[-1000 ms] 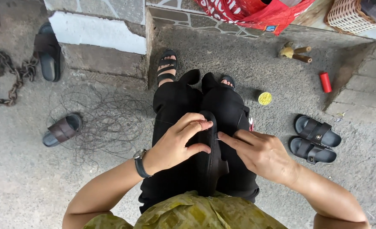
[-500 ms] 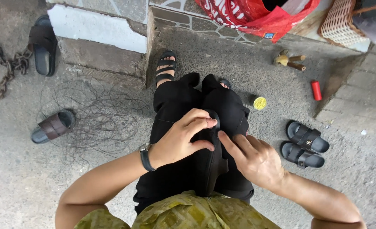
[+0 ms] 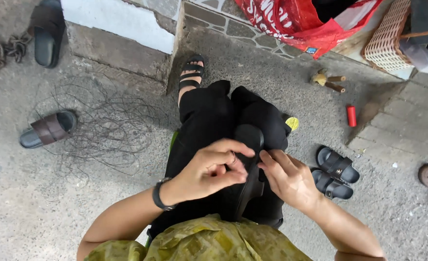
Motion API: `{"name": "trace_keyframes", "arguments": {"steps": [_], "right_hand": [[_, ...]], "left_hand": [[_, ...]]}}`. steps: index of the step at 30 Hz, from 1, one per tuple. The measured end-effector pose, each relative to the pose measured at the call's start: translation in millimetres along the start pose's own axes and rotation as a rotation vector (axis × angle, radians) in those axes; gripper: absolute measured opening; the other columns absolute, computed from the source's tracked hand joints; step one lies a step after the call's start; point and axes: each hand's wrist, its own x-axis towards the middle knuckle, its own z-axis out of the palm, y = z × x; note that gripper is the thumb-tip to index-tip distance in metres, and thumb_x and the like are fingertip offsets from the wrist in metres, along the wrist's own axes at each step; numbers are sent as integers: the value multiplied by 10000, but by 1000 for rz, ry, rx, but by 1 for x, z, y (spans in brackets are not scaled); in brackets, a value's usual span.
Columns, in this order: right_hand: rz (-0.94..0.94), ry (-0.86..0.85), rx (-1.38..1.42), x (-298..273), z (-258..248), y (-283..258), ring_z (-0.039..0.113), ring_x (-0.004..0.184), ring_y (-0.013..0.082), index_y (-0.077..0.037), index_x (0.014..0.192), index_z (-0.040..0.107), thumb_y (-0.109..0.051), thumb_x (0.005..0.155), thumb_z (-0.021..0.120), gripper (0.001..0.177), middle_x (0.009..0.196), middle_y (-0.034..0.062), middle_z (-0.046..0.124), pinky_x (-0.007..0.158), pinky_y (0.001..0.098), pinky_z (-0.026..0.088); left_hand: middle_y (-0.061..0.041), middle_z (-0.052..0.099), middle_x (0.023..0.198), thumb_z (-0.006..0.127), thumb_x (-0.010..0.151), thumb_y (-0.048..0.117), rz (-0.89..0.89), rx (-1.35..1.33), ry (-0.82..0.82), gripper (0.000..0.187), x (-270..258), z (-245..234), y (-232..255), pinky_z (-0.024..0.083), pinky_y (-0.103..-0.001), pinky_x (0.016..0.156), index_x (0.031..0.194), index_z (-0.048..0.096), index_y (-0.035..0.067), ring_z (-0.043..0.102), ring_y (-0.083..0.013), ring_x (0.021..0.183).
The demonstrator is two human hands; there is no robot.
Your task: Hand-sewing the sole of a black shoe using a cobbler's awl and thread.
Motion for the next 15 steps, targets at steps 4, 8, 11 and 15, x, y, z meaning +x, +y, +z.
{"name": "trace_keyframes", "arguments": {"steps": [4, 8, 11, 15], "right_hand": [[6, 73, 139, 10, 0, -3, 653, 580, 249, -24, 1048, 632, -110, 870, 610, 199, 817, 102, 630, 442, 300, 528], [3, 46, 54, 17, -16, -7, 648, 597, 229, -43, 1057, 666, -71, 830, 671, 229, 844, 93, 641, 460, 281, 531], [-86, -125, -248, 23, -53, -13, 566, 444, 138, -123, 1145, 640, -46, 874, 500, 314, 807, 53, 534, 410, 296, 533], [38, -342, -469, -5, -84, 9, 557, 373, 126, -302, 1255, 579, -51, 830, 537, 495, 856, -4, 530, 429, 316, 547]], "left_hand": [[-125, 593, 954, 596, 903, 4, -105, -251, -82, 66, 5, 1, -27, 456, -171, 399, 951, 641, 6, 689, -209, 739], [-108, 612, 761, 675, 783, -44, -171, -2, -143, 236, 7, 6, -33, 387, -235, 346, 967, 537, 8, 618, -196, 554], [-60, 575, 731, 663, 825, 2, -99, 98, -39, 105, 9, 5, -35, 393, -162, 375, 858, 580, 58, 589, -151, 543], [-81, 583, 899, 764, 776, 63, 19, 174, -22, 275, 15, 12, -22, 456, -199, 423, 991, 593, 57, 613, -148, 658]]}}
